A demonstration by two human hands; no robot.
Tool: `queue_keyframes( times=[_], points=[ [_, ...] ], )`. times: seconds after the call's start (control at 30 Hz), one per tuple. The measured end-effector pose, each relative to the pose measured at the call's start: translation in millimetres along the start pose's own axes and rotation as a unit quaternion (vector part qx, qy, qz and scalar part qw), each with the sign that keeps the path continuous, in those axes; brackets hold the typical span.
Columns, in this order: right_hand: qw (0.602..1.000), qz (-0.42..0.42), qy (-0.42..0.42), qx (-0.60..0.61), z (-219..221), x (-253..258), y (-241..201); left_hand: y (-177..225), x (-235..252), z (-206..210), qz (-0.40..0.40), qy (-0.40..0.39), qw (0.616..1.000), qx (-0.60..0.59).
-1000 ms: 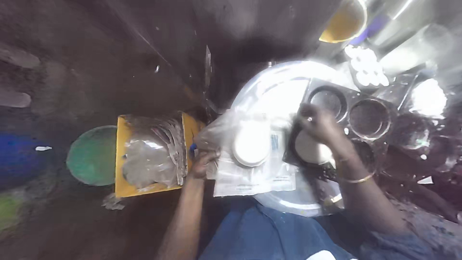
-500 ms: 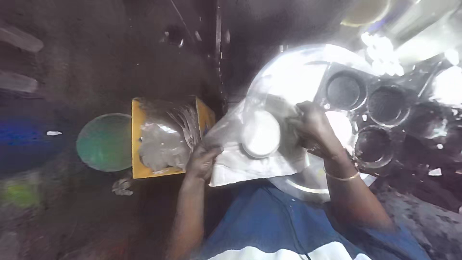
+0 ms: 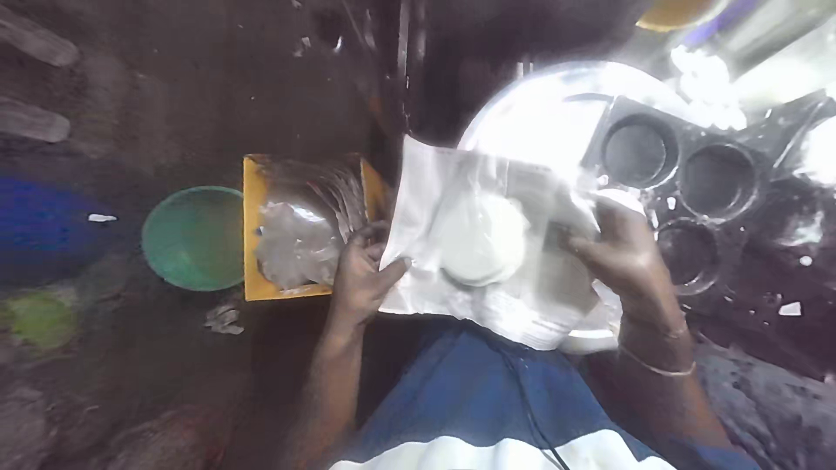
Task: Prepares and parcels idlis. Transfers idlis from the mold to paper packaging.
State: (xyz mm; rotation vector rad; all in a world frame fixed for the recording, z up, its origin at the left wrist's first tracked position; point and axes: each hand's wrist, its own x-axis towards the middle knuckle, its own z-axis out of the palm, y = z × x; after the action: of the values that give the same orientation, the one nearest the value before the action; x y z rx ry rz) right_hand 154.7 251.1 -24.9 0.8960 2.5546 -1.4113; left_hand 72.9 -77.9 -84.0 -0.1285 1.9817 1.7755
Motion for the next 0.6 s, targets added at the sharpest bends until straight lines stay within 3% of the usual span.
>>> queue_keyframes(
  times=[0.13,0.2,0.33,0.4,0.47,0.53,0.6],
  points=[
    [0.999,0.040,0.003,-0.037,-12,-28,31,11,-19,13,-0.064,-0.071,0.994,0.056],
    [0.999,0.005,0.034,-0.014,-8,-33,56,7,-27,24,-0.057,-0.106,0.990,0.073],
    [0.981,-0.179,0.066,0.042,12,-41,65,9,-35,49,0.018,-0.104,0.992,0.063],
    [0.959,-0.281,0.044,-0.005,33,-48,65,10,-38,66,0.071,-0.081,0.994,0.014],
    [0.942,-0.324,0.014,-0.081,55,-58,68,5,-36,91,0.118,-0.056,0.991,-0.026],
    [0.934,-0.339,-0.012,-0.115,67,-69,72,-2,-30,120,0.163,-0.068,0.984,0.028],
    [0.931,-0.346,-0.044,-0.111,56,-76,77,-6,-22,139,0.200,-0.150,0.949,0.191]
  ],
)
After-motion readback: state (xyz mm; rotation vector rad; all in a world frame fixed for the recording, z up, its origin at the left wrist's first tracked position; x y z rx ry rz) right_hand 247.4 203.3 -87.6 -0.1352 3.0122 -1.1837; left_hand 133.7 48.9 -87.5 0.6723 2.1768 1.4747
